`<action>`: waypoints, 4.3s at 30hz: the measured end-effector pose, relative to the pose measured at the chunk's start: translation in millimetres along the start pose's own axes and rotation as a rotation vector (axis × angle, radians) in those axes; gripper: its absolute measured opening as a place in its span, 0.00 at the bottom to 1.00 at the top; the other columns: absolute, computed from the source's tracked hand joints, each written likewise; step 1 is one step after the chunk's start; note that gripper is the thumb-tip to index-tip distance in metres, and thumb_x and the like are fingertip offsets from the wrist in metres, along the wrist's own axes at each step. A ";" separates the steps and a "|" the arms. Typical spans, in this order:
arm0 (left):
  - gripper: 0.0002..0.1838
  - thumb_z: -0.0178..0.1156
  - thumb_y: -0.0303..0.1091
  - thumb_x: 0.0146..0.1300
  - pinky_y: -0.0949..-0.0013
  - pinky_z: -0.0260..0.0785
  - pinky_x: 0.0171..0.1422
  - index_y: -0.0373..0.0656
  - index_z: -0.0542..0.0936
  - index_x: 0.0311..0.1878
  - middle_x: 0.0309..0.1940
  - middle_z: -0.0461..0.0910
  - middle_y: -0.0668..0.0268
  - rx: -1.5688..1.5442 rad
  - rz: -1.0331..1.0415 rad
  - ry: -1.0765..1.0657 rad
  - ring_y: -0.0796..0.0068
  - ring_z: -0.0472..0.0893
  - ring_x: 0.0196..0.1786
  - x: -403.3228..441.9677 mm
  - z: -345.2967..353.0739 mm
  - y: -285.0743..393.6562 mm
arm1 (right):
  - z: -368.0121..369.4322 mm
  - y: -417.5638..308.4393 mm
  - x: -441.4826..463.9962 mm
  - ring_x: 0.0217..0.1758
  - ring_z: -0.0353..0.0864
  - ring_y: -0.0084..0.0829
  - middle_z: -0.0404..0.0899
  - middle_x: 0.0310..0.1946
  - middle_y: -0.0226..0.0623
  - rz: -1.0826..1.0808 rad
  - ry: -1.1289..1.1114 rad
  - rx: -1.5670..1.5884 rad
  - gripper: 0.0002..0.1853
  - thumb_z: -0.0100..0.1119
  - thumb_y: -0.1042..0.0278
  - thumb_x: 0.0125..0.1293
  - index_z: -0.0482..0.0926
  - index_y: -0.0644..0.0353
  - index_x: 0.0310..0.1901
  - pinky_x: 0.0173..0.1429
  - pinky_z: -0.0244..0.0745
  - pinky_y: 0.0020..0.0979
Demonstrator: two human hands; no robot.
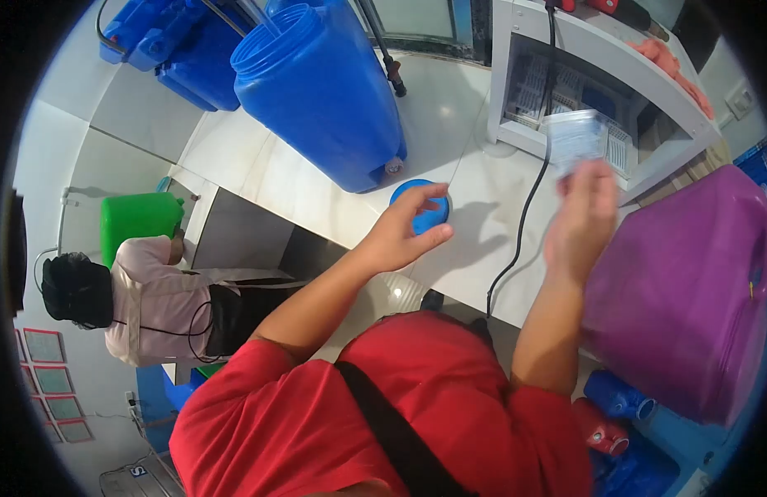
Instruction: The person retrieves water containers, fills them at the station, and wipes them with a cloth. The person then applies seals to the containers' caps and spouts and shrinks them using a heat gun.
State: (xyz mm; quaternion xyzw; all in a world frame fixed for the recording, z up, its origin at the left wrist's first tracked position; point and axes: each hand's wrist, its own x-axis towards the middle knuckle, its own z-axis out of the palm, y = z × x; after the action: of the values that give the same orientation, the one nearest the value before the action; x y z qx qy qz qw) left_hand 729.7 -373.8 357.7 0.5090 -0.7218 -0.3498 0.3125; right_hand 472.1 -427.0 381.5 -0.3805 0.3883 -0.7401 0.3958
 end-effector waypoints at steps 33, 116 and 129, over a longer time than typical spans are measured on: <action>0.09 0.57 0.18 0.67 0.73 0.77 0.50 0.34 0.73 0.49 0.49 0.83 0.58 -0.858 -0.098 0.136 0.76 0.83 0.46 21.2 3.5 35.6 | 34.0 -5.8 -65.8 0.40 0.77 0.16 0.82 0.38 0.29 0.312 -0.422 -0.055 0.09 0.62 0.67 0.72 0.80 0.65 0.44 0.45 0.71 0.22; 0.23 0.44 0.52 0.78 0.45 0.60 0.71 0.47 0.64 0.65 0.65 0.70 0.62 -1.140 0.060 -0.225 0.60 0.71 0.68 27.2 183.2 118.2 | -240.0 -111.2 -192.4 0.74 0.67 0.54 0.64 0.72 0.53 -0.227 0.192 -0.247 0.37 0.54 0.82 0.65 0.56 0.64 0.75 0.76 0.63 0.51; 0.12 0.62 0.34 0.67 0.73 0.66 0.39 0.47 0.69 0.47 0.37 0.74 0.70 -0.884 -0.373 -0.010 0.81 0.73 0.37 -85.3 342.6 87.9 | -347.1 -100.0 -365.0 0.40 0.81 0.28 0.85 0.42 0.33 -0.008 0.145 -1.071 0.18 0.66 0.75 0.58 0.82 0.57 0.51 0.52 0.77 0.31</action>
State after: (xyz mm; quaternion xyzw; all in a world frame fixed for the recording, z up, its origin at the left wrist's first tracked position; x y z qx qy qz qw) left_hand 432.2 -207.7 230.1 0.4463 -0.4019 -0.6758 0.4273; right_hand 285.7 28.1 233.7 -0.4783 0.7361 -0.4647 0.1158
